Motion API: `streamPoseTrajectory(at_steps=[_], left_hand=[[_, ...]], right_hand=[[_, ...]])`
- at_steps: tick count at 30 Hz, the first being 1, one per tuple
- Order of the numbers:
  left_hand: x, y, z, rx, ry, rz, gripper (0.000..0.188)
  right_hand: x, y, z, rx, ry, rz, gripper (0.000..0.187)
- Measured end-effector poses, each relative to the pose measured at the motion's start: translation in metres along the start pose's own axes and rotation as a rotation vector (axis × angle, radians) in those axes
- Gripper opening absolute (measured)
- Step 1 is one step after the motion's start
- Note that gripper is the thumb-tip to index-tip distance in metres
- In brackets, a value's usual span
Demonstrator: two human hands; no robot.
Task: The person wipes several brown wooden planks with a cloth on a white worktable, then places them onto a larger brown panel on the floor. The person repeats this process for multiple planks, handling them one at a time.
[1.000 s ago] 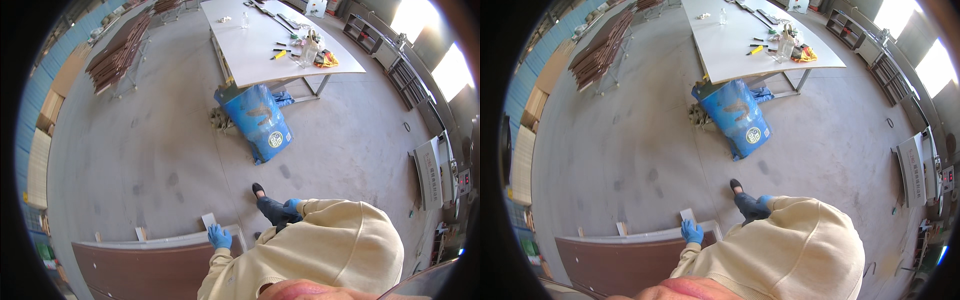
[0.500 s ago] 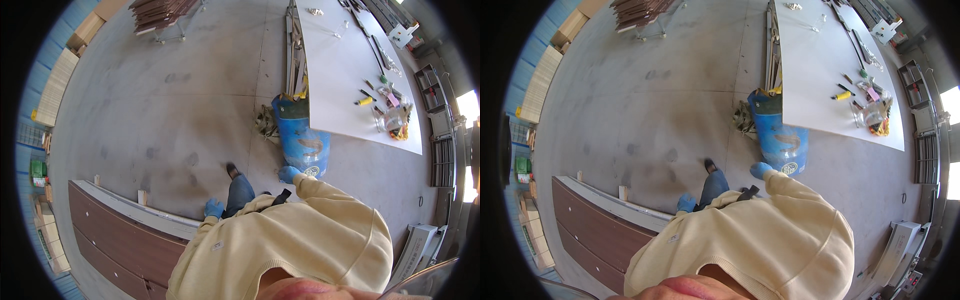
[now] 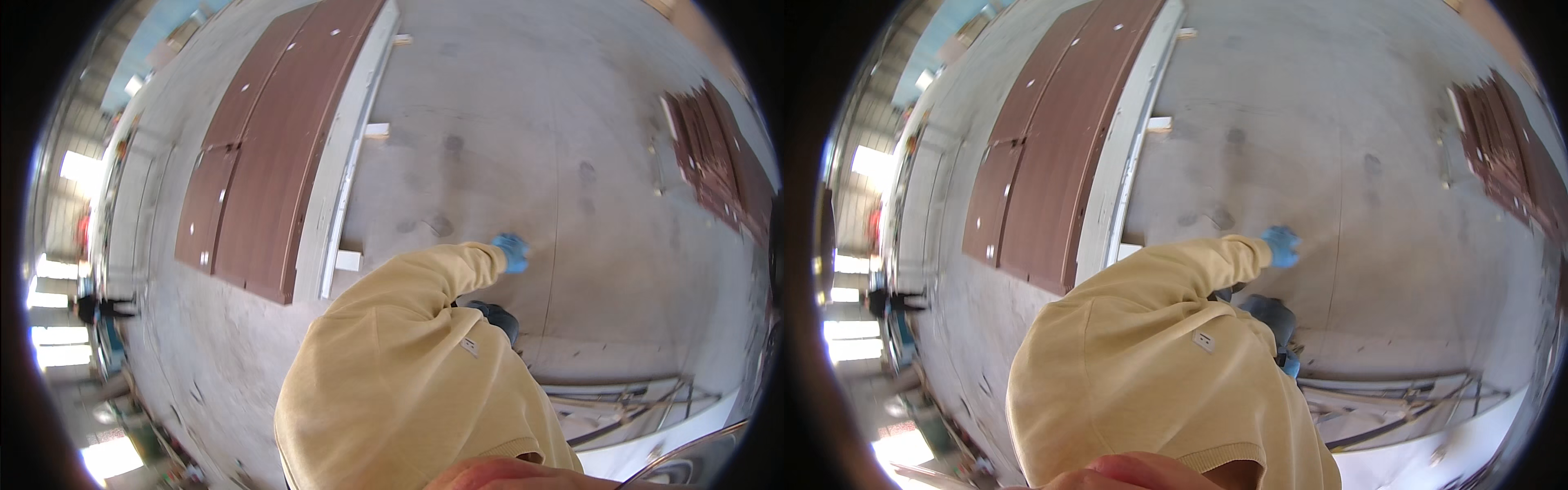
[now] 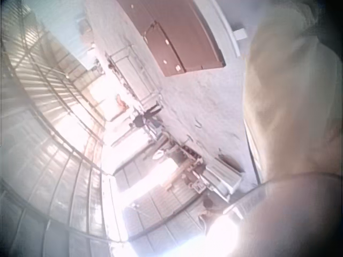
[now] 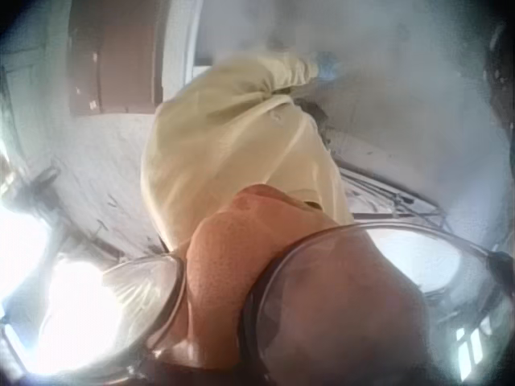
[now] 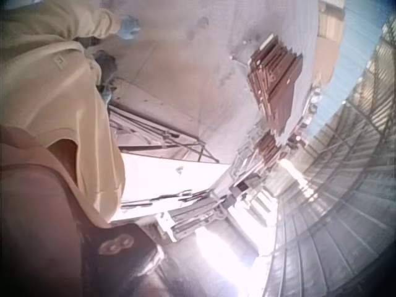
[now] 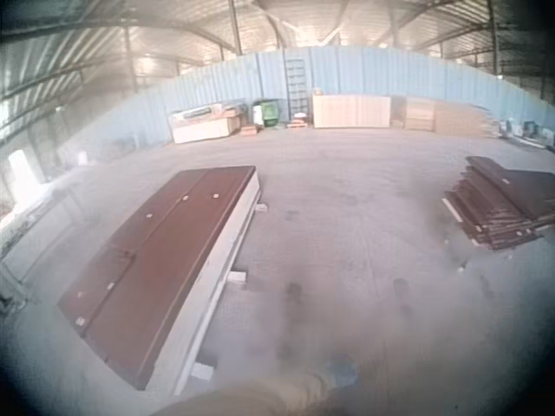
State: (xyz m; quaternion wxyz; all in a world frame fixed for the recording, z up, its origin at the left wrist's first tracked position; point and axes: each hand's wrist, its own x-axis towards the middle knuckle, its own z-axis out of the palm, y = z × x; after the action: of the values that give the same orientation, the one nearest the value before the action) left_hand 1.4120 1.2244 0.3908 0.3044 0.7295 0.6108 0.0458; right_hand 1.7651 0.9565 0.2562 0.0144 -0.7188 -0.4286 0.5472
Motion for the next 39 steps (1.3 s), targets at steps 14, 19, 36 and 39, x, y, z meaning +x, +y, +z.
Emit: streamPoseTrajectory(at_steps=[14,19,36,39], left_hand=[[0.129,0.056,0.066,-0.124,-0.364,-0.705,0.043],[0.269,0.09,0.08,0.22,-0.519,-0.339,0.049],[0.622,0.987,0.308,-0.018,-0.181,1.427,0.052],[0.555,1.082,0.362,-0.125,-0.316,1.582,0.049]], right_hand=[[0.23,-0.036,-0.377,0.046,-0.167,-0.183,0.042],[0.227,-0.052,-0.456,-0.108,0.197,-0.342,0.044],[0.007,0.035,-0.779,0.76,1.39,-0.046,0.037],[-0.015,0.08,-0.808,0.783,1.607,0.066,0.034]])
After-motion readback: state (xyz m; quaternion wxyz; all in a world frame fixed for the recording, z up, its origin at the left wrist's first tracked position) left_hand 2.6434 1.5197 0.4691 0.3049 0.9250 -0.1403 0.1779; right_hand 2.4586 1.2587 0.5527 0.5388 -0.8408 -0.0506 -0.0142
